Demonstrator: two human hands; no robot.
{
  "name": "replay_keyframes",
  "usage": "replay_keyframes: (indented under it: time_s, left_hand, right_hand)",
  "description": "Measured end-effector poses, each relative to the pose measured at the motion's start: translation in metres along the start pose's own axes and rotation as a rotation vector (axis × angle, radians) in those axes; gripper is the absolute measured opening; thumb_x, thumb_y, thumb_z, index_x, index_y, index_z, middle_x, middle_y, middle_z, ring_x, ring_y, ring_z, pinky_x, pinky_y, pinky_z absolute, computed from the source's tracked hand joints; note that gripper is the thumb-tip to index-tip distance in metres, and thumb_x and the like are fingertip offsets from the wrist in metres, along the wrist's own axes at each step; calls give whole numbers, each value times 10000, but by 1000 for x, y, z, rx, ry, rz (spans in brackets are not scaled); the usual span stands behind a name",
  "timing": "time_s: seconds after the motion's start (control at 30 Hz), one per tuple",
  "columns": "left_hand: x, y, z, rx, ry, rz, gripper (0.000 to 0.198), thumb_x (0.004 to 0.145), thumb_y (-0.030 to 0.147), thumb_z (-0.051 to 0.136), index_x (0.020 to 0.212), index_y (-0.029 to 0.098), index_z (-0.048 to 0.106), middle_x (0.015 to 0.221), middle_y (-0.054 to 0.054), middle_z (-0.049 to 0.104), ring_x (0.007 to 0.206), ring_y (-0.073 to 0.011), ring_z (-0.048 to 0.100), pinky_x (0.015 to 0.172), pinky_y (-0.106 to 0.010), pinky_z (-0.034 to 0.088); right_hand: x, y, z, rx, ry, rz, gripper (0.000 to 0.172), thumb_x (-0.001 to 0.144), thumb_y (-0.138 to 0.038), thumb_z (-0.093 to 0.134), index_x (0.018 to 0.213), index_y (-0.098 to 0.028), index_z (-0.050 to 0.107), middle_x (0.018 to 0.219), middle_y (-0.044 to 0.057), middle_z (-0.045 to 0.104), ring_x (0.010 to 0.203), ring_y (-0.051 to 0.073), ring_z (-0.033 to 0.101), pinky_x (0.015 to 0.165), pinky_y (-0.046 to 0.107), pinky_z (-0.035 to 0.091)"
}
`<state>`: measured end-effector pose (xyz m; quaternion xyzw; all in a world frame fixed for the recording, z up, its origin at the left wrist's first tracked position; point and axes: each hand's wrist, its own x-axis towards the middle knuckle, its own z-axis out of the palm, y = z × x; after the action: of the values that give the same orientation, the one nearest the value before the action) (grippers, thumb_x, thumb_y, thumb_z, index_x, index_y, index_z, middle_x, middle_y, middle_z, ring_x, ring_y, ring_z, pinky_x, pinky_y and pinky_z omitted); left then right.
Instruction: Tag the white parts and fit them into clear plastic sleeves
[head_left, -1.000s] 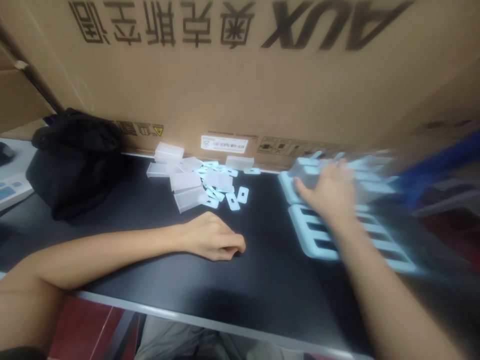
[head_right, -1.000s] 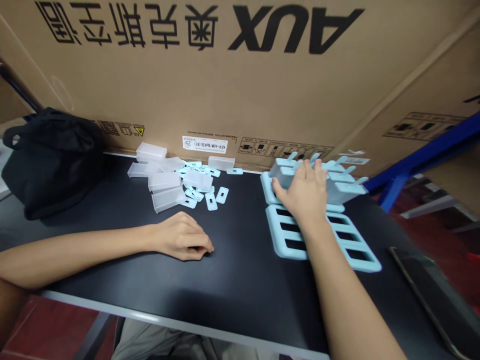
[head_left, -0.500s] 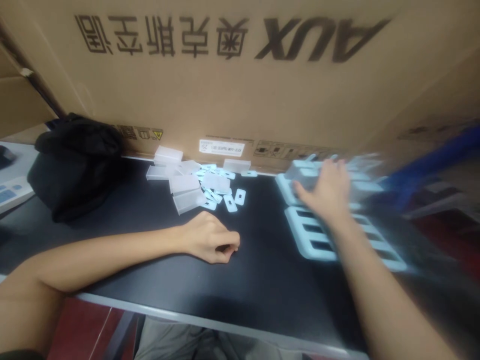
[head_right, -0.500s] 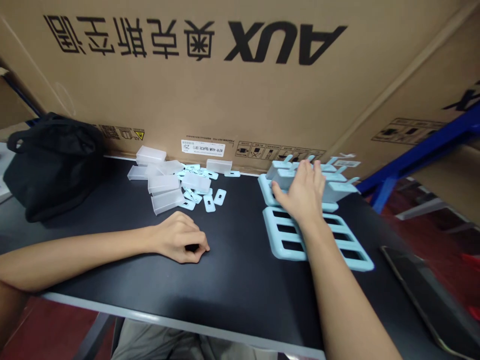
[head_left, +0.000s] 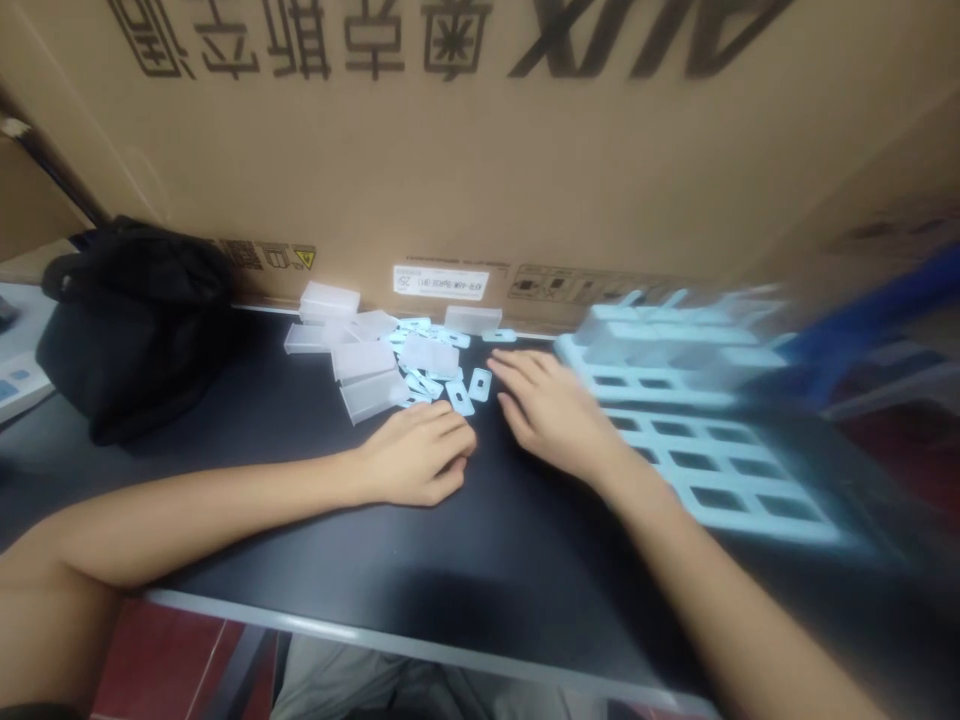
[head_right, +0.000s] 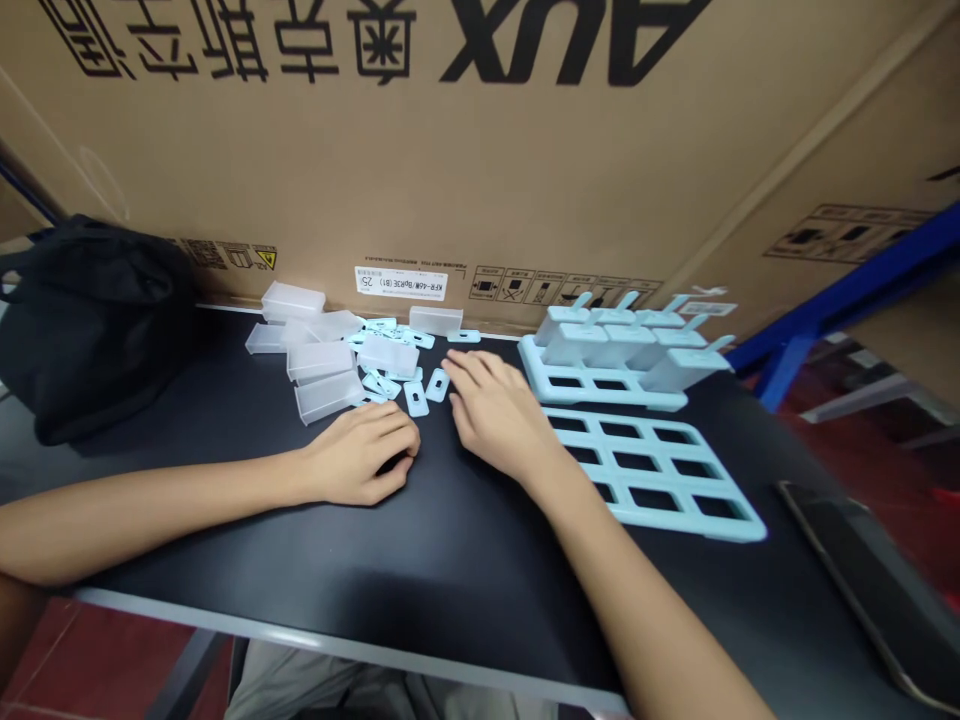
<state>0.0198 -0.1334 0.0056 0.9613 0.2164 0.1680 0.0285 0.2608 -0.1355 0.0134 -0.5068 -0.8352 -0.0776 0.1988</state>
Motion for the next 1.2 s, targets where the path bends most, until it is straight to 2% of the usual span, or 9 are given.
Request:
replay_keyframes:
  time_s: [0.17, 0.3, 0.47, 0.57, 0.63, 0.73, 0.87, 1.03, 1.2]
  left_hand:
    - [1, -1, 2, 20, -13, -23, 123, 953, 274, 547, 1003, 193, 625, 1254, -98, 675, 1160, -277, 597, 954, -427, 503]
    - [1, -3, 1, -33, -52, 44, 164, 982, 205, 503, 1056, 191, 649, 1234, -92, 696, 1166, -250, 607, 1014, -405, 508]
    - [1, -5, 2, -55, -47, 132, 229, 998, 168, 473, 1093, 199, 680, 1236, -82, 710, 1157, -242, 599, 968, -391, 524]
    - [2, -4, 1, -66, -37, 127, 248, 1032, 222, 454, 1136, 189, 676, 1239, -94, 696, 1143, -239, 591, 986, -390, 517]
    - [2, -2, 1, -52, -35, 87, 279, 1050, 281, 447, 1185, 179, 668, 1245, -106, 676, 1122, -247, 585, 998, -400, 509]
    - [2, 0, 2, -10, -47, 36, 348, 1054, 352, 452, 1288, 183, 646, 1300, -108, 642, 1117, -265, 573, 993, -422, 506]
    - [2, 1, 6, 12, -62, -35, 383, 1033, 392, 493, 1343, 207, 621, 1380, -103, 604, 1202, -285, 557, 986, -431, 511]
    - [3, 2, 6, 19, -46, -164, 439, 1002, 434, 535, 1351, 175, 589, 1387, -130, 590, 1251, -312, 544, 1011, -467, 510]
    - [3, 2, 8, 23, -61, -132, 508, 1008, 424, 514, 1454, 181, 522, 1479, -135, 542, 1302, -328, 516, 1055, -491, 487]
  right_hand:
    - [0, -10, 16, 25, -152, -57, 489, 978, -143, 400, 1414, -177, 618, 1509, 89, 601, 1352, 305, 530, 1098, 524, 470]
    - [-3, -11, 13, 69, -159, -46, 428, 971, -155, 419, 1312, -190, 675, 1399, 104, 674, 1247, 299, 588, 1023, 505, 504]
    - [15, 1, 13, 156, 69, 61, 345, 996, -236, 421, 1204, -183, 691, 1197, 132, 728, 1114, 301, 616, 1000, 498, 506]
    - [48, 20, 19, 76, 205, 155, 346, 972, -239, 440, 1208, -155, 677, 1250, 169, 695, 1179, 346, 574, 1042, 539, 465]
    - [72, 31, 23, -2, 179, 159, 375, 933, -203, 456, 1232, -112, 663, 1308, 197, 668, 1219, 370, 543, 1053, 548, 449]
    - [99, 39, 29, -109, 68, 130, 380, 908, -187, 469, 1213, -65, 660, 1167, 218, 702, 1164, 377, 545, 1010, 522, 469]
    - [113, 34, 30, -197, -46, 90, 310, 870, -166, 508, 1113, -83, 680, 1071, 229, 696, 1078, 366, 572, 954, 495, 486]
    - [95, 28, 16, -188, -74, 91, 222, 868, -215, 522, 1035, -134, 643, 1085, 221, 663, 969, 341, 620, 800, 438, 497]
    - [39, 20, 1, 59, -18, 158, 153, 881, -371, 548, 929, -232, 505, 870, 92, 651, 783, 270, 628, 706, 372, 474]
